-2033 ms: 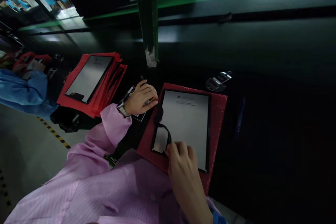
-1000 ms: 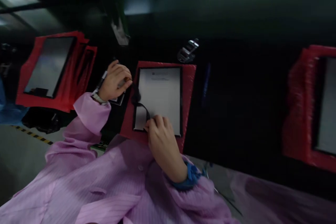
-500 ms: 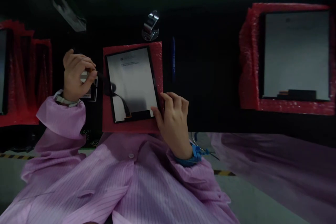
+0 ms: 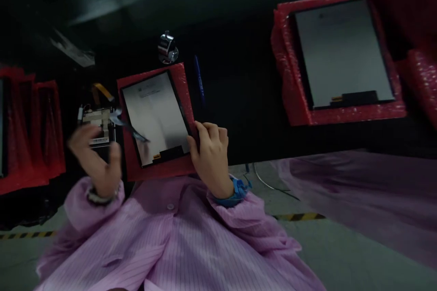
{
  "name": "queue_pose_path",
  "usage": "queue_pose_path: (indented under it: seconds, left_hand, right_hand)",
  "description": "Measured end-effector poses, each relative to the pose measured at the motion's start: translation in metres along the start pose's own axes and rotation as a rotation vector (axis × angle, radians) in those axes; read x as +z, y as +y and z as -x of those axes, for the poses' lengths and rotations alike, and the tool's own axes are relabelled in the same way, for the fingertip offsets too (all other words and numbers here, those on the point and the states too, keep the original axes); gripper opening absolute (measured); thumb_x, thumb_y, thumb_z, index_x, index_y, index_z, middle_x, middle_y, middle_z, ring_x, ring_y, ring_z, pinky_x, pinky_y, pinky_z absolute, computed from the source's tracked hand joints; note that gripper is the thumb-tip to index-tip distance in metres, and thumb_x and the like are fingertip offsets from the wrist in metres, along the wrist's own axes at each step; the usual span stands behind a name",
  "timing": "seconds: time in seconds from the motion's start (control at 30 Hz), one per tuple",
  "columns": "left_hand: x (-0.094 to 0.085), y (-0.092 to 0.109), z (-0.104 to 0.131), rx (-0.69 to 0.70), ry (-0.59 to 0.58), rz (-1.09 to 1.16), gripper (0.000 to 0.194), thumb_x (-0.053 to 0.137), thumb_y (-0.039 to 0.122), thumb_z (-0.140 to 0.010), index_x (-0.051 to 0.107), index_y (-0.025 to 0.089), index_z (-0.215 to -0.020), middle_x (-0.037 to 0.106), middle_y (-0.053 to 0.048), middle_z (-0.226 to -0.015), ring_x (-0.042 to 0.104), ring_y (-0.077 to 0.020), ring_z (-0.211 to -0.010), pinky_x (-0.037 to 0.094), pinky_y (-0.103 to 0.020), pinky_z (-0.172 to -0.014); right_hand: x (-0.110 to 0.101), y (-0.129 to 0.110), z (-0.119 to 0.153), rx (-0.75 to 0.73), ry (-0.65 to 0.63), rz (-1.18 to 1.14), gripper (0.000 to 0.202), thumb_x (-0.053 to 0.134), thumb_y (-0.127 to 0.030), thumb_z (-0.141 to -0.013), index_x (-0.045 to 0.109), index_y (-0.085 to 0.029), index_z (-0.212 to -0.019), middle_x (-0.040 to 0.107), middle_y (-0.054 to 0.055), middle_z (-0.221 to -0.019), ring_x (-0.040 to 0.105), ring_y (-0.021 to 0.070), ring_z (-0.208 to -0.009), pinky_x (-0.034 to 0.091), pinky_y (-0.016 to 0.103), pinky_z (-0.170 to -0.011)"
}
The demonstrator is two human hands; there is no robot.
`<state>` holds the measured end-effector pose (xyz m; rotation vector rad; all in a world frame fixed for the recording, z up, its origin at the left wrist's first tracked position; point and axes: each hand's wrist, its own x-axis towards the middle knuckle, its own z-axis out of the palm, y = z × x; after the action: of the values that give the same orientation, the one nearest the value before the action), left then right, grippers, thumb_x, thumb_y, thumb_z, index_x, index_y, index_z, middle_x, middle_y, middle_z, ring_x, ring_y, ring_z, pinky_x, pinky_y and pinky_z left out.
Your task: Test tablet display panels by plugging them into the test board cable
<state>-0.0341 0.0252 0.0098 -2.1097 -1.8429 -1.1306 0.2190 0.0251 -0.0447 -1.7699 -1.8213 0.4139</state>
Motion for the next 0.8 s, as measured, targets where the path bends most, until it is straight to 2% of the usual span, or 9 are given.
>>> queue_pose_path:
  seconds: [0.07, 0.13, 0.2, 0.3, 0.4, 0.53, 0.63, 0.73, 0.8]
  left_hand:
    - [0.003, 0.023, 0.028, -0.002, -0.282, 0.029, 0.039, 0.053, 0.038, -0.1, 0.049, 0.02, -0.135, 0.055, -0.015, -0.132, 0.052, -0.0294, -0.127, 0.042, -0.05, -0.109]
    - [0.008, 0.036, 0.049, -0.064, -0.411, -0.001, 0.046, 0.055, 0.037, -0.1, 0.046, 0.02, -0.141, 0.05, -0.017, -0.138, 0.048, -0.0309, -0.132, 0.043, -0.051, -0.11]
    - [0.012, 0.04, 0.061, -0.116, -0.419, -0.023, 0.052, 0.058, 0.037, -0.099, 0.043, 0.019, -0.144, 0.044, -0.019, -0.143, 0.044, -0.0326, -0.136, 0.042, -0.053, -0.112]
    - [0.014, 0.039, 0.065, -0.144, -0.374, -0.002, 0.053, 0.061, 0.036, -0.097, 0.043, 0.019, -0.144, 0.043, -0.019, -0.144, 0.043, -0.0322, -0.138, 0.041, -0.052, -0.115]
    - [0.013, 0.036, 0.062, -0.153, -0.349, 0.027, 0.053, 0.062, 0.034, -0.096, 0.044, 0.02, -0.143, 0.045, -0.018, -0.143, 0.044, -0.0307, -0.138, 0.041, -0.051, -0.115]
    - [0.01, 0.032, 0.06, -0.129, -0.361, 0.061, 0.051, 0.06, 0.035, -0.097, 0.045, 0.019, -0.144, 0.048, -0.018, -0.142, 0.046, -0.0305, -0.137, 0.043, -0.049, -0.113]
    - [0.005, 0.026, 0.058, -0.111, -0.372, 0.068, 0.05, 0.06, 0.037, -0.097, 0.049, 0.018, -0.143, 0.055, -0.018, -0.135, 0.052, -0.0316, -0.13, 0.045, -0.05, -0.109]
    - [-0.005, 0.017, 0.056, -0.121, -0.415, 0.088, 0.044, 0.061, 0.039, -0.096, 0.057, 0.02, -0.135, 0.06, -0.015, -0.131, 0.056, -0.0321, -0.125, 0.045, -0.052, -0.108]
    - [-0.014, 0.012, 0.054, -0.173, -0.461, 0.165, 0.034, 0.06, 0.038, -0.095, 0.064, 0.025, -0.126, 0.061, -0.011, -0.132, 0.058, -0.0315, -0.124, 0.046, -0.053, -0.109]
  right_hand:
    - [0.001, -0.002, -0.004, 0.052, -0.001, 0.043, 0.035, 0.044, -0.034, -0.102, 0.067, -0.014, -0.121, 0.06, 0.015, -0.111, 0.049, 0.0277, -0.099, 0.043, 0.045, -0.092]
    - [0.002, -0.003, -0.01, 0.076, -0.043, 0.071, 0.031, 0.044, -0.032, -0.101, 0.068, -0.014, -0.108, 0.061, 0.014, -0.104, 0.049, 0.0281, -0.096, 0.042, 0.043, -0.087]
    - [0.002, -0.003, -0.018, 0.079, -0.098, 0.076, 0.027, 0.044, -0.03, -0.101, 0.067, -0.015, -0.098, 0.062, 0.013, -0.099, 0.05, 0.0279, -0.094, 0.04, 0.041, -0.083]
    - [-0.001, -0.001, -0.029, 0.061, -0.153, -0.004, 0.023, 0.045, -0.026, -0.1, 0.063, -0.016, -0.089, 0.063, 0.013, -0.096, 0.051, 0.0265, -0.092, 0.039, 0.04, -0.082]
    - [-0.008, 0.0, -0.034, 0.069, -0.163, -0.286, 0.019, 0.045, -0.025, -0.098, 0.055, -0.018, -0.083, 0.06, 0.009, -0.091, 0.051, 0.022, -0.088, 0.04, 0.037, -0.083]
    - [-0.012, -0.009, -0.032, 0.225, -0.287, -0.88, 0.022, 0.046, -0.041, -0.098, 0.046, -0.02, -0.093, 0.046, -0.001, -0.08, 0.043, 0.013, -0.071, 0.04, 0.027, -0.068]
    - [-0.008, -0.019, -0.034, 0.312, -0.374, -1.211, 0.039, 0.065, -0.048, -0.087, 0.045, -0.021, -0.105, 0.048, -0.002, -0.088, 0.046, 0.0107, -0.076, 0.043, 0.023, -0.071]
    - [-0.008, -0.023, -0.037, 0.208, -0.489, -1.338, 0.048, 0.074, -0.044, -0.079, 0.051, -0.018, -0.113, 0.056, 0.0, -0.098, 0.05, 0.0121, -0.087, 0.046, 0.024, -0.08]
    - [-0.015, -0.022, -0.037, 0.131, -0.539, -1.36, 0.045, 0.072, -0.044, -0.081, 0.056, -0.016, -0.111, 0.058, 0.0, -0.095, 0.049, 0.0123, -0.085, 0.047, 0.024, -0.076]
